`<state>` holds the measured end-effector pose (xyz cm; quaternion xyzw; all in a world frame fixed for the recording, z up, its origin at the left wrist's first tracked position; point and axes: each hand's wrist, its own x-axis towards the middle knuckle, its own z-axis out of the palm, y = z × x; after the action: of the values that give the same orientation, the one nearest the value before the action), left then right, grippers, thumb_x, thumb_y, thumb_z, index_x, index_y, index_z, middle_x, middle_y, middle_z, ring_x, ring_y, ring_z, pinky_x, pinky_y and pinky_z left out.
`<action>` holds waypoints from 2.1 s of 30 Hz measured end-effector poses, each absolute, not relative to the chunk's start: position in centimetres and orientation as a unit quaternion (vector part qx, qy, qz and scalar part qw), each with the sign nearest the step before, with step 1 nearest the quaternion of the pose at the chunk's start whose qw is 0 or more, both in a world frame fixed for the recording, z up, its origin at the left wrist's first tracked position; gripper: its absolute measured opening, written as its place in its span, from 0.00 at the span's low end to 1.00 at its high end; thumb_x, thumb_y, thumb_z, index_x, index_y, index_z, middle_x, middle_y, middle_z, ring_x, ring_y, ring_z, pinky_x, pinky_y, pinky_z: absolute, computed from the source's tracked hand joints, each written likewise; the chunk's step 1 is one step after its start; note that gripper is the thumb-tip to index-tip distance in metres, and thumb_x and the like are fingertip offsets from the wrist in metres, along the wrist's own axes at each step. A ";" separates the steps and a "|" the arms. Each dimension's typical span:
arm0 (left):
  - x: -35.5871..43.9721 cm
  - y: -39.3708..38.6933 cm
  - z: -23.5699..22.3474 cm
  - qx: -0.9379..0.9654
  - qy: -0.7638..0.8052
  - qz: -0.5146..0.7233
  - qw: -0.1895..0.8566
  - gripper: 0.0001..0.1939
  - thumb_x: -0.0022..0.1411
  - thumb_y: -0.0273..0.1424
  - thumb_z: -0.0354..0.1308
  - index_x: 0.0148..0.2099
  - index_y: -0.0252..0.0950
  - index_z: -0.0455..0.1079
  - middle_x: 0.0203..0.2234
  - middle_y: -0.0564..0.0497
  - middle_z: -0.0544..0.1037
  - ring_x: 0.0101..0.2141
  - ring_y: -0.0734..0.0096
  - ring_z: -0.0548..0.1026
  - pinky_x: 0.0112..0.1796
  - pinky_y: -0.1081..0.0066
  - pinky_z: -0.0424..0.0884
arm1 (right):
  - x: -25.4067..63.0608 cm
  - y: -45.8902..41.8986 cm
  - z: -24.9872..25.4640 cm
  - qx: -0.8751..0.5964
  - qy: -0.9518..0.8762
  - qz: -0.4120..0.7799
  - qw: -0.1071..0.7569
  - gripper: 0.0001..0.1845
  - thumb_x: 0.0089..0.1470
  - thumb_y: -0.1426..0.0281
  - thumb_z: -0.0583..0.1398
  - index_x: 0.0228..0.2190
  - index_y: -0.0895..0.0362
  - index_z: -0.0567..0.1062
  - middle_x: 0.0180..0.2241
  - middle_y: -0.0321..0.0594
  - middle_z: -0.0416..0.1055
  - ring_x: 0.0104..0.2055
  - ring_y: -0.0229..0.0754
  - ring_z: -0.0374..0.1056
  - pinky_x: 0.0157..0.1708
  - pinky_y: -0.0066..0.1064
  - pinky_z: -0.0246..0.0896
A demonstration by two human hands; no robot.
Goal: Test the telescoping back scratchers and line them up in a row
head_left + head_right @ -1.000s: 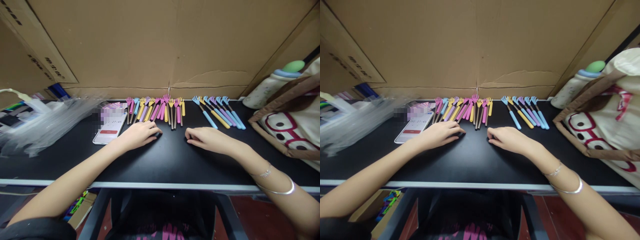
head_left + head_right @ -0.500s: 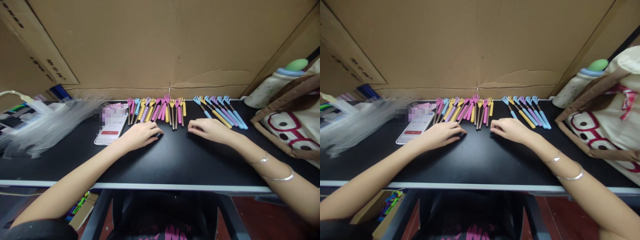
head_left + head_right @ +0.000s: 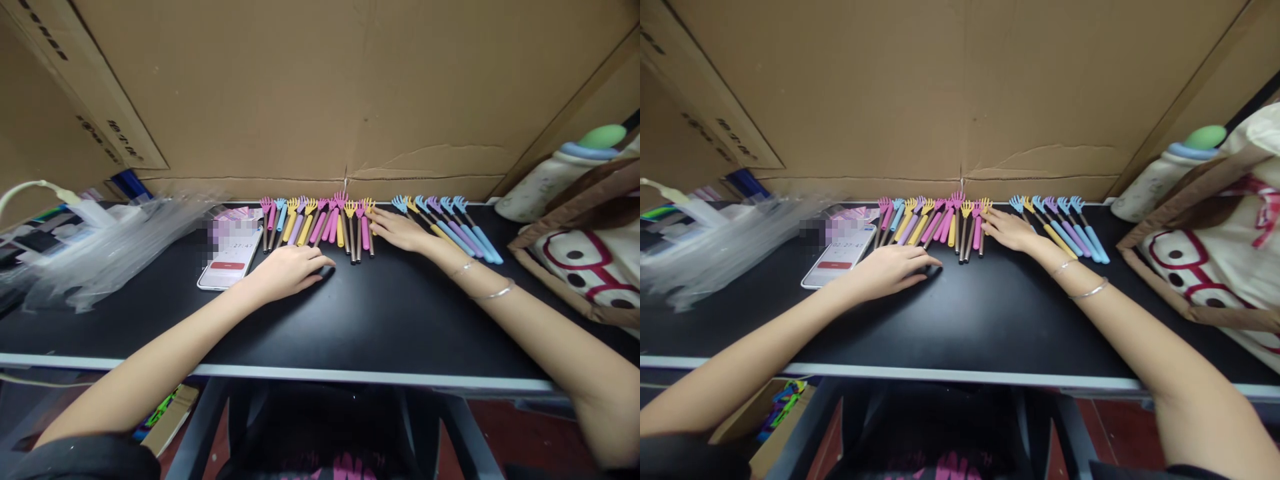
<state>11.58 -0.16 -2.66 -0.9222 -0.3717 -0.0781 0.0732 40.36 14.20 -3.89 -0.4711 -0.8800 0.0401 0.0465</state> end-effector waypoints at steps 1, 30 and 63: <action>11.6 -0.2 -2.6 -0.922 -0.372 -0.076 0.071 0.14 0.69 0.31 0.50 0.54 0.39 0.68 0.41 0.50 0.76 0.42 0.67 0.76 0.41 0.69 0.70 | 40.4 14.0 -4.1 -0.477 -0.877 0.031 0.037 0.34 0.64 0.52 0.40 0.66 0.52 0.56 0.69 0.41 0.43 0.69 0.50 0.45 0.65 0.48 0.45; 11.4 -0.3 -2.7 -0.924 -0.369 -0.067 0.071 0.14 0.70 0.32 0.50 0.54 0.38 0.70 0.44 0.49 0.76 0.43 0.65 0.76 0.43 0.67 0.71 | 41.9 7.3 -1.5 -0.443 -0.890 -0.043 -0.093 0.30 0.63 0.59 0.48 0.61 0.61 0.64 0.62 0.53 0.60 0.57 0.58 0.66 0.53 0.48 0.64; 11.6 -0.7 -1.6 -0.934 -0.288 -0.175 0.118 0.12 0.70 0.38 0.51 0.43 0.39 0.73 0.33 0.54 0.79 0.34 0.72 0.76 0.33 0.73 0.64 | 38.4 -0.3 -2.1 -0.161 -0.984 -0.005 0.076 0.22 0.60 0.81 0.49 0.49 0.55 0.74 0.56 0.39 0.70 0.55 0.42 0.67 0.54 0.38 0.62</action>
<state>11.64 -0.74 -1.58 -0.9342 -0.2879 -0.1747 0.1181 38.40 -0.33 -2.14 -0.1609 -0.9840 -0.0050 0.0763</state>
